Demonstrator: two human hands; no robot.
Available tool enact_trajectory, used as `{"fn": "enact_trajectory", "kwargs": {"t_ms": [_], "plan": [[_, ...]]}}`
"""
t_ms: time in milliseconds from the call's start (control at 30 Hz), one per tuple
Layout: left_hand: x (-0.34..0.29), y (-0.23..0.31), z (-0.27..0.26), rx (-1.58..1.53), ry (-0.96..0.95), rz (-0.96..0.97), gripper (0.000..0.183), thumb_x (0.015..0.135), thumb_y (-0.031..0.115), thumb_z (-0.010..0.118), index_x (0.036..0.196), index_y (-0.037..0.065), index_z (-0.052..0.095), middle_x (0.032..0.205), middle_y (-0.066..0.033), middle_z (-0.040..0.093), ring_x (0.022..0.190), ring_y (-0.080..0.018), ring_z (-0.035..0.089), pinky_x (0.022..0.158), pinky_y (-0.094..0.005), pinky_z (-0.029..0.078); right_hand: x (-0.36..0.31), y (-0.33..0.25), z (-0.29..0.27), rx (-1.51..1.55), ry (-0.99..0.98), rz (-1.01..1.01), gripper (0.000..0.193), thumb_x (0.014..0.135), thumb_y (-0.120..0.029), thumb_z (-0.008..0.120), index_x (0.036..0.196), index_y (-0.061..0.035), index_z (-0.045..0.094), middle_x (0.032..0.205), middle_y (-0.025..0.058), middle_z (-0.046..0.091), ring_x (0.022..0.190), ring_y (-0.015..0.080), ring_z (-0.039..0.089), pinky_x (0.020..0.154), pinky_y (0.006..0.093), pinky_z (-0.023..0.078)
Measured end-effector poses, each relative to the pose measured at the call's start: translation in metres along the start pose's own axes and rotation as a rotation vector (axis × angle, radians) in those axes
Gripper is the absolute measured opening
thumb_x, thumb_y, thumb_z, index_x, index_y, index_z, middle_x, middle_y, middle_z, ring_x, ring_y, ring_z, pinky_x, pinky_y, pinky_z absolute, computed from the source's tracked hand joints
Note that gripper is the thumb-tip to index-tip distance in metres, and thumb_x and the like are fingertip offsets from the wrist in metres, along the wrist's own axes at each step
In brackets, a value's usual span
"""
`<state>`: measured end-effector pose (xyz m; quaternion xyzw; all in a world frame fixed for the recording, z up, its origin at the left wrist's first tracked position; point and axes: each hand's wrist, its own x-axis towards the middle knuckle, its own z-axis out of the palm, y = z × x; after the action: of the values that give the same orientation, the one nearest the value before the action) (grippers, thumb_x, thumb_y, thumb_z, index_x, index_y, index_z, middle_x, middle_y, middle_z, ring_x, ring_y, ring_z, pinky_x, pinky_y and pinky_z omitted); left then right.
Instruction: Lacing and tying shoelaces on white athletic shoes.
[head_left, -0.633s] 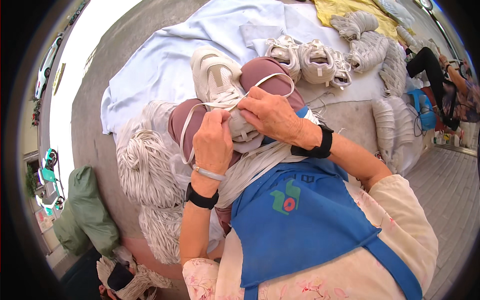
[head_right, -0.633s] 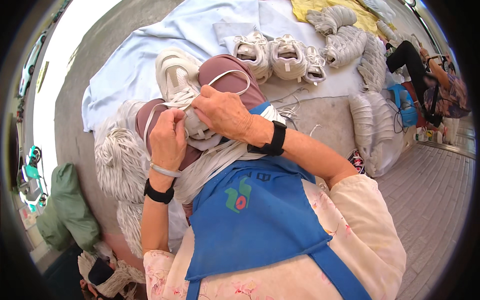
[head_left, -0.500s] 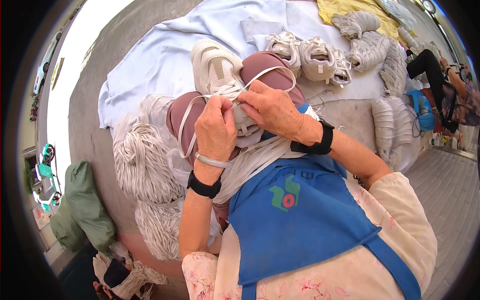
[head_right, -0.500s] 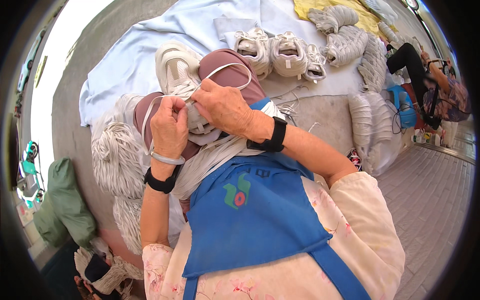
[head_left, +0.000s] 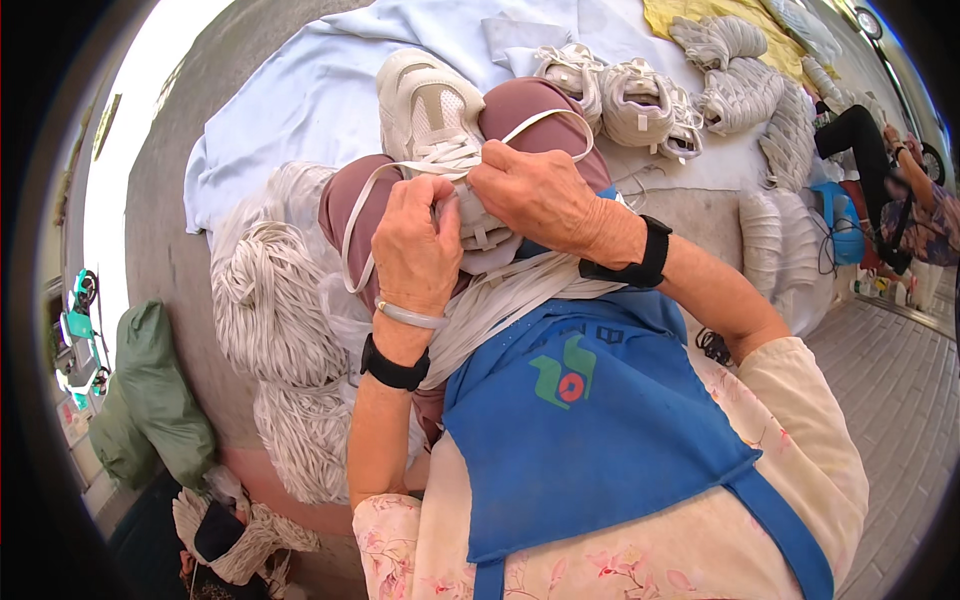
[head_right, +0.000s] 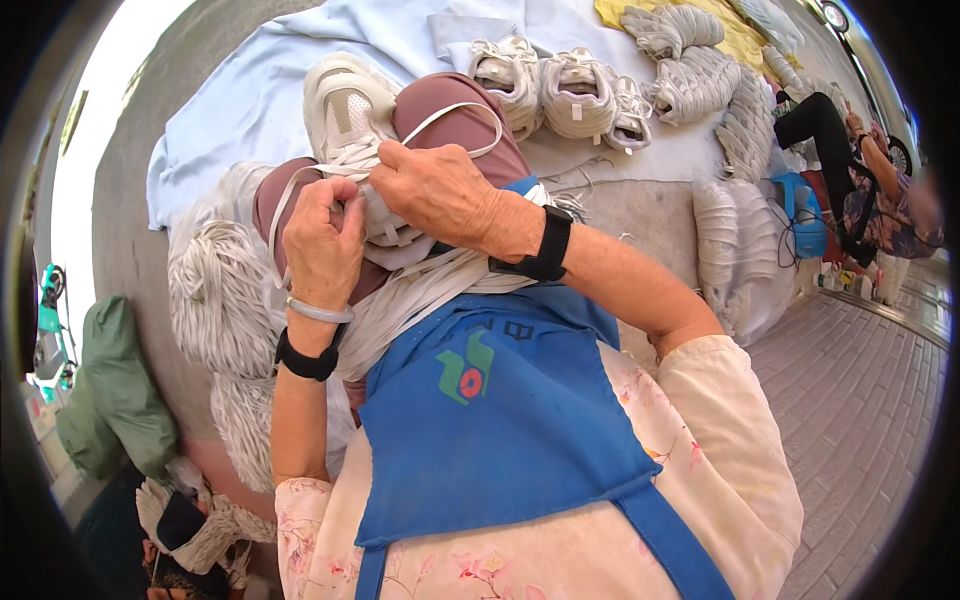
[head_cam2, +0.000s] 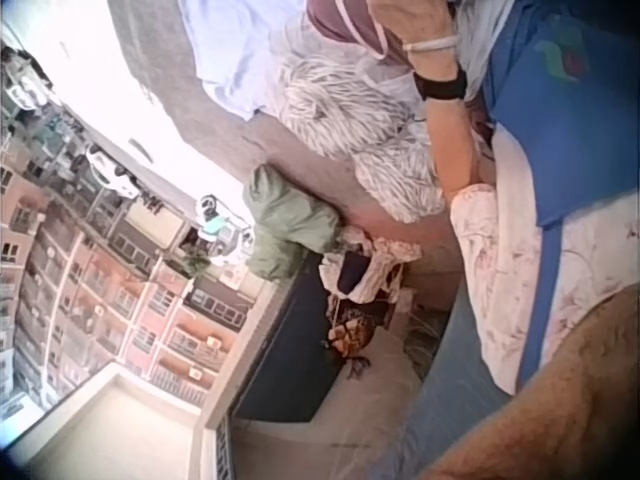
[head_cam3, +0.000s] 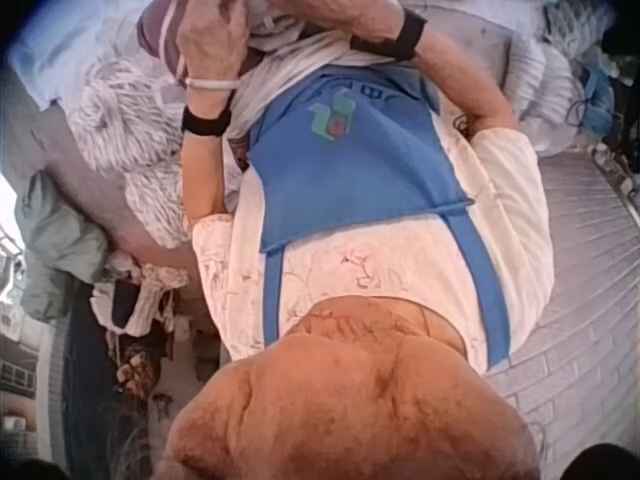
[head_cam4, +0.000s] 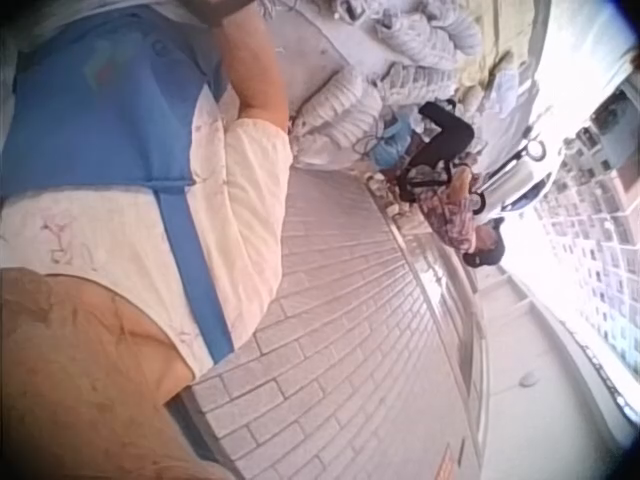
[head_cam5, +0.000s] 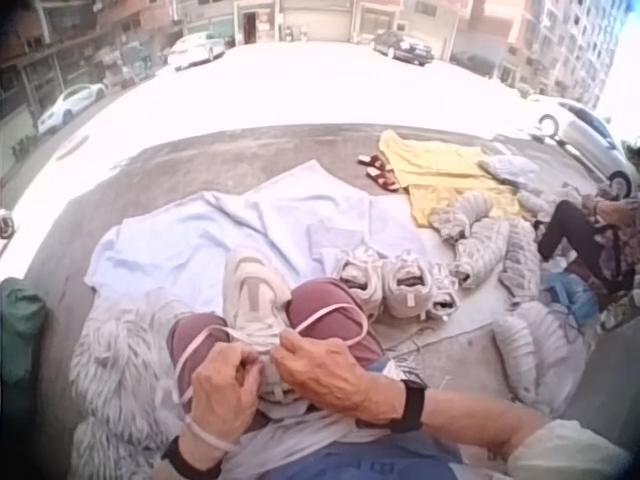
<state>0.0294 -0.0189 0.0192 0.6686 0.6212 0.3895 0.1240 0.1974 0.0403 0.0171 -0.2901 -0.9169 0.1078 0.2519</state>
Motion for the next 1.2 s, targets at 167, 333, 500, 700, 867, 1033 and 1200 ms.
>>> {"fn": "enact_trajectory", "kwargs": {"t_ms": [167,333,500,700,867,1033,1200], "plan": [[0.004,0.001,-0.004,-0.040,-0.012,-0.044,0.010,0.079,0.000,0.066,0.088,0.002,0.063,0.077,-0.0064,0.063,0.054,-0.0145,0.055,0.055,-0.0281,0.046,0.000,0.000,-0.001,-0.017,-0.051,-0.003,0.010,0.073,-0.005,0.063,0.081,-0.0030,0.057,0.084,0.0077,0.053,0.067,0.0230,0.063,0.051,0.0336,0.051],[0.005,-0.001,-0.003,-0.074,-0.050,-0.110,0.015,0.078,-0.001,0.064,0.092,0.005,0.064,0.083,-0.0108,0.062,0.064,-0.0278,0.061,0.061,-0.0346,0.049,0.007,0.005,-0.004,-0.077,-0.077,-0.122,0.010,0.075,-0.007,0.063,0.081,-0.0030,0.057,0.082,0.0088,0.053,0.069,0.0228,0.064,0.051,0.0338,0.051],[-0.001,0.021,-0.004,0.035,-0.002,0.028,0.014,0.079,0.003,0.069,0.092,0.003,0.065,0.085,-0.0053,0.060,0.062,-0.0185,0.058,0.058,-0.0302,0.046,0.003,0.002,-0.031,0.018,-0.117,-0.020,0.010,0.077,-0.010,0.062,0.080,-0.0020,0.056,0.080,0.0104,0.053,0.071,0.0270,0.063,0.053,0.0358,0.050],[-0.003,0.019,-0.003,0.079,-0.098,0.203,0.016,0.080,0.003,0.068,0.095,0.004,0.069,0.080,-0.0073,0.060,0.071,-0.0239,0.060,0.061,-0.0329,0.048,-0.002,0.007,-0.043,0.312,-0.074,0.105,0.014,0.083,-0.013,0.060,0.083,0.0009,0.062,0.081,0.0125,0.060,0.071,0.0297,0.062,0.060,0.0359,0.051],[-0.014,0.060,-0.001,-0.420,-0.330,0.132,0.009,0.081,0.004,0.068,0.090,0.003,0.070,0.076,-0.0090,0.061,0.067,-0.0228,0.062,0.060,-0.0307,0.048,0.003,0.020,-0.072,0.697,-0.281,0.410,0.024,0.088,-0.017,0.058,0.095,0.0038,0.067,0.083,0.0095,0.066,0.070,0.0150,0.061,0.067,0.0287,0.051],[-0.013,0.127,0.018,-0.929,-0.562,0.204,0.008,0.081,0.007,0.069,0.089,0.004,0.070,0.075,-0.0087,0.060,0.065,-0.0229,0.060,0.059,-0.0319,0.047,0.004,0.018,-0.066,0.755,-0.372,0.348,0.015,0.091,-0.010,0.058,0.099,0.0000,0.065,0.084,0.0017,0.064,0.078,0.0074,0.057,0.070,0.0239,0.048],[-0.022,0.114,0.017,-0.937,-0.598,0.220,0.007,0.081,0.009,0.069,0.085,0.004,0.067,0.080,-0.0073,0.060,0.070,-0.0252,0.059,0.065,-0.0330,0.047,0.001,0.007,-0.048,0.648,-0.207,0.452,0.017,0.085,-0.013,0.061,0.091,0.0016,0.067,0.082,0.0129,0.065,0.074,0.0206,0.063,0.068,0.0325,0.049]]}}
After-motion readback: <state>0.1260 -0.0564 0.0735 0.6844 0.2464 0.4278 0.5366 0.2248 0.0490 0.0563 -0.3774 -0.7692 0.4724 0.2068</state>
